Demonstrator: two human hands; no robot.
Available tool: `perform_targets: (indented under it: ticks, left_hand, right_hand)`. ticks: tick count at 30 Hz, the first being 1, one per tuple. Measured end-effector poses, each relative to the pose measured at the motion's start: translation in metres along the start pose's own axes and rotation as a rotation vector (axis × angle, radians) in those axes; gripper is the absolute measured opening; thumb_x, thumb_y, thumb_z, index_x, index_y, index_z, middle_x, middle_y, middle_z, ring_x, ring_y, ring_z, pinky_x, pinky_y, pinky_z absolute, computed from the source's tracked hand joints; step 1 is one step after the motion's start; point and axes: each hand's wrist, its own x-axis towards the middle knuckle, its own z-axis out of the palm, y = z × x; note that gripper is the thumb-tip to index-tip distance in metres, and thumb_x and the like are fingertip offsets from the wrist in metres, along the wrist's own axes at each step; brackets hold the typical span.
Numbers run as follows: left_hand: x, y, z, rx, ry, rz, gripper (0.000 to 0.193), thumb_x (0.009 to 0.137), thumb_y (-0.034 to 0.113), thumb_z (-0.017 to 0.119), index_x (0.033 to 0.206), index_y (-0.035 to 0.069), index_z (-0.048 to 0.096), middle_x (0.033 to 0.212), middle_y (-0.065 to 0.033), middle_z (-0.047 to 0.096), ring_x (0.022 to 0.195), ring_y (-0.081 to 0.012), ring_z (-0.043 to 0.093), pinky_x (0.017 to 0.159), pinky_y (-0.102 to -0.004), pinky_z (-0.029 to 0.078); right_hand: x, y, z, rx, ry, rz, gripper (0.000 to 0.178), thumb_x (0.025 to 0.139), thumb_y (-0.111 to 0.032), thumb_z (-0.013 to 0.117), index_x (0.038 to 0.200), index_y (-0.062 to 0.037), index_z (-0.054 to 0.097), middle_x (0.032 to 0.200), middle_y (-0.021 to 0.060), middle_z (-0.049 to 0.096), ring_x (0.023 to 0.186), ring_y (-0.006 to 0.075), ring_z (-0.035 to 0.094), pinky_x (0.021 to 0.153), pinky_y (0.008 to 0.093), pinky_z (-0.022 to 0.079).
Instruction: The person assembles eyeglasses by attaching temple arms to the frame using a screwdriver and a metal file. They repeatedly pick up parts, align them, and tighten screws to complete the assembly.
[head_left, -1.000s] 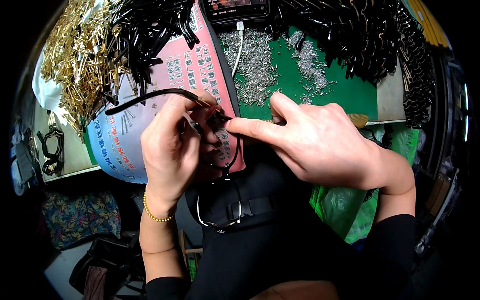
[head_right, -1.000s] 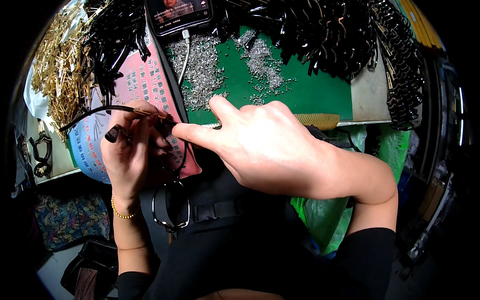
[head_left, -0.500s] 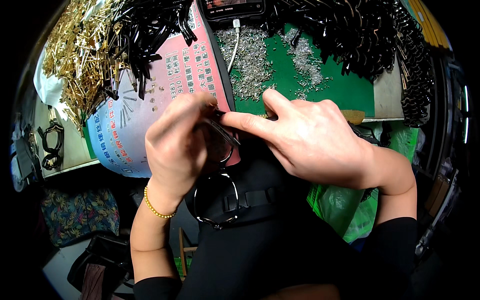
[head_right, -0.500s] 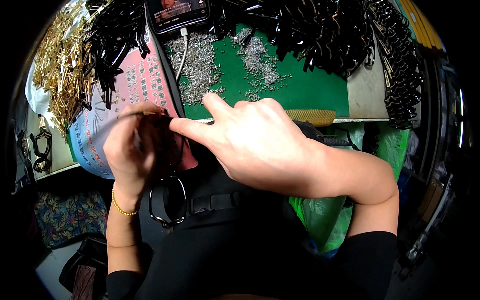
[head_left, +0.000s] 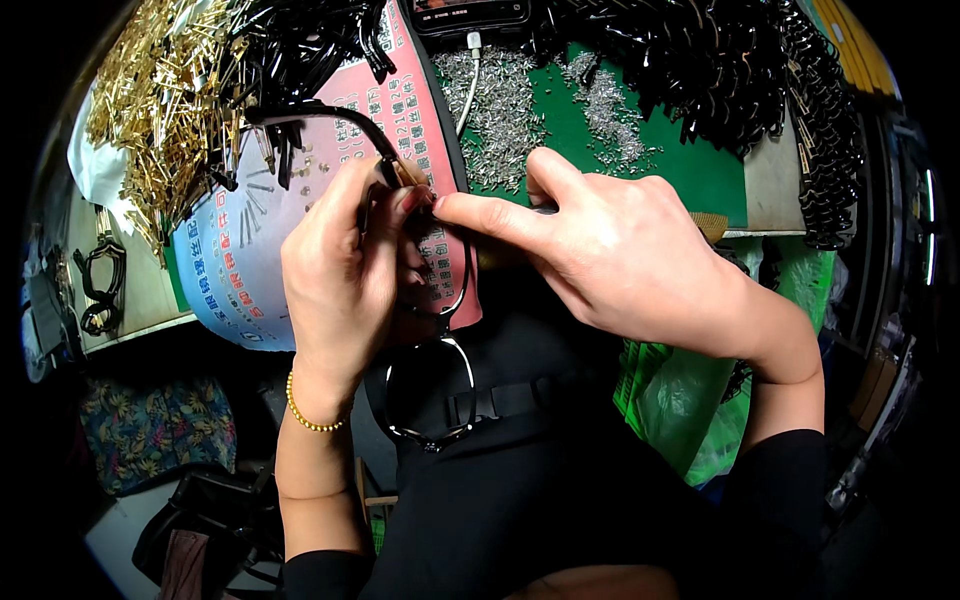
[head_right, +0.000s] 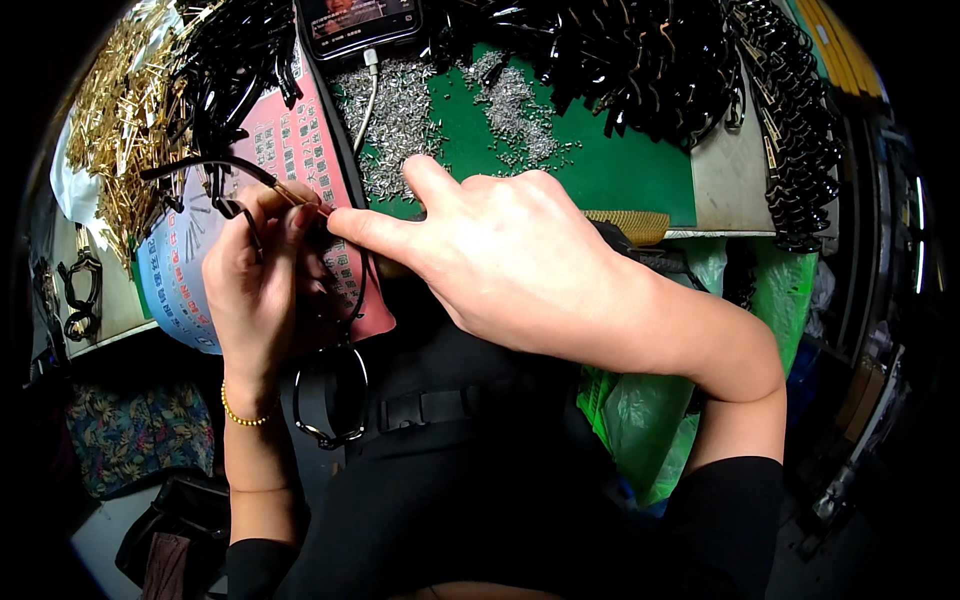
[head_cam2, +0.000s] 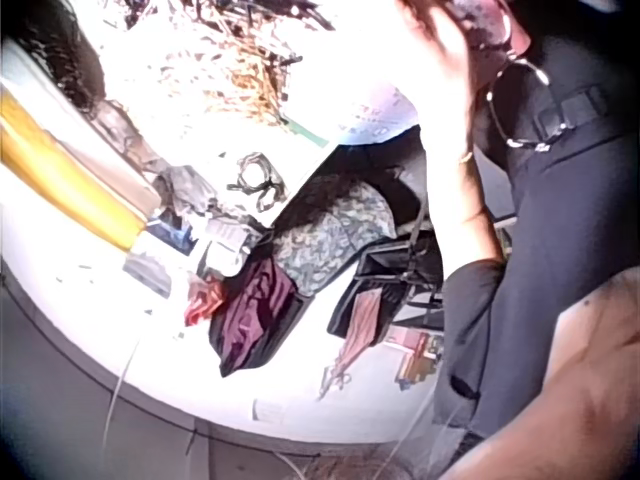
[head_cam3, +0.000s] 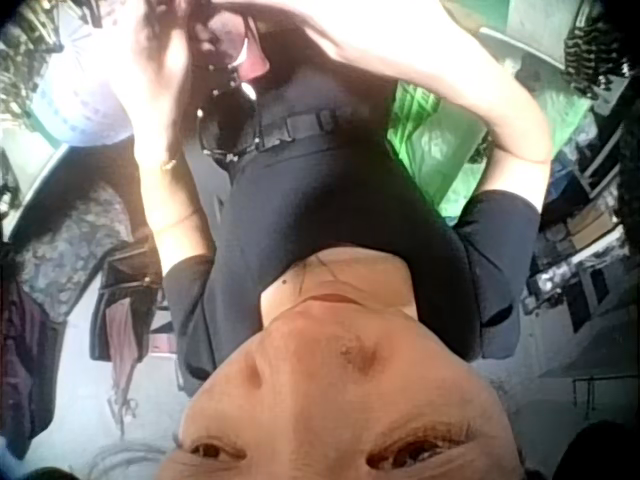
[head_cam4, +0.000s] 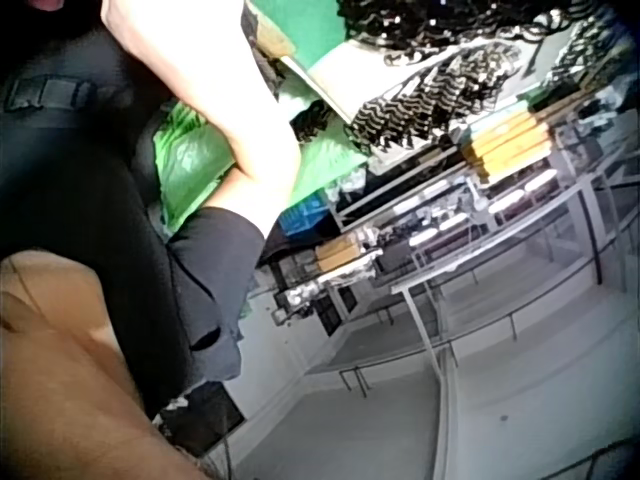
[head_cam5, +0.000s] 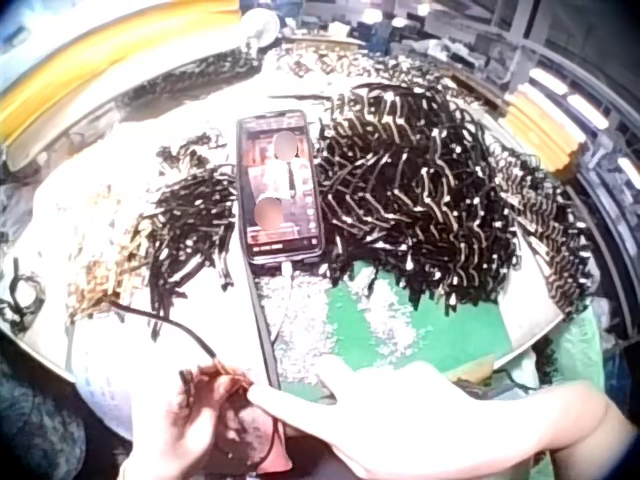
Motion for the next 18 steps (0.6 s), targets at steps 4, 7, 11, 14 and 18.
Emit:
perform_targets:
  ticks: [4, 7, 11, 14, 18]
  left_hand:
    - [-0.001, 0.002, 0.0, -0.002, 0.017, -0.027, 0.008, 0.096, -0.003, 0.062, 0.103, 0.001, 0.063, 0.075, -0.0049, 0.063, 0.055, -0.0087, 0.06, 0.05, -0.0251, 0.048]
    - [-0.001, 0.001, 0.001, -0.026, 0.018, -0.041, 0.008, 0.096, -0.003, 0.062, 0.102, 0.002, 0.063, 0.075, -0.0046, 0.063, 0.055, -0.0085, 0.06, 0.05, -0.025, 0.048]
    - [0.0, 0.003, 0.0, -0.045, 0.011, -0.063, 0.007, 0.096, -0.003, 0.062, 0.102, 0.001, 0.063, 0.075, -0.0047, 0.064, 0.055, -0.0081, 0.06, 0.05, -0.0248, 0.048]
    - [0.001, 0.003, 0.0, -0.048, 0.002, -0.06, 0.007, 0.096, -0.003, 0.061, 0.101, 0.001, 0.063, 0.075, -0.0049, 0.064, 0.055, -0.0082, 0.06, 0.05, -0.0247, 0.048]
    - [0.001, 0.006, 0.0, -0.054, -0.001, -0.084, 0.007, 0.096, -0.004, 0.061, 0.102, 0.0, 0.062, 0.076, -0.0054, 0.064, 0.055, -0.0084, 0.06, 0.05, -0.0245, 0.048]
  right_hand:
    - [0.001, -0.001, 0.004, 0.022, 0.023, -0.006, 0.059, 0.085, -0.011, 0.067, 0.14, -0.0298, 0.059, 0.084, 0.0089, 0.049, 0.066, 0.0246, 0.062, 0.05, 0.0372, 0.05]
    - [0.001, -0.003, 0.004, 0.001, 0.025, -0.003, 0.058, 0.085, -0.011, 0.066, 0.14, -0.0296, 0.059, 0.084, 0.009, 0.049, 0.066, 0.0248, 0.062, 0.05, 0.0368, 0.05]
    - [0.001, -0.003, 0.006, -0.038, 0.052, -0.017, 0.057, 0.085, -0.012, 0.067, 0.139, -0.0306, 0.06, 0.084, 0.008, 0.05, 0.066, 0.0231, 0.061, 0.05, 0.0351, 0.05]
    - [0.0, -0.002, 0.013, -0.221, 0.142, -0.085, 0.053, 0.085, -0.019, 0.068, 0.137, -0.0303, 0.061, 0.086, 0.0055, 0.051, 0.066, 0.0189, 0.06, 0.051, 0.0324, 0.051]
    - [0.009, 0.008, 0.024, -0.383, 0.29, -0.181, 0.042, 0.084, -0.024, 0.066, 0.125, -0.019, 0.061, 0.087, 0.0025, 0.055, 0.057, 0.0131, 0.056, 0.044, 0.0247, 0.045]
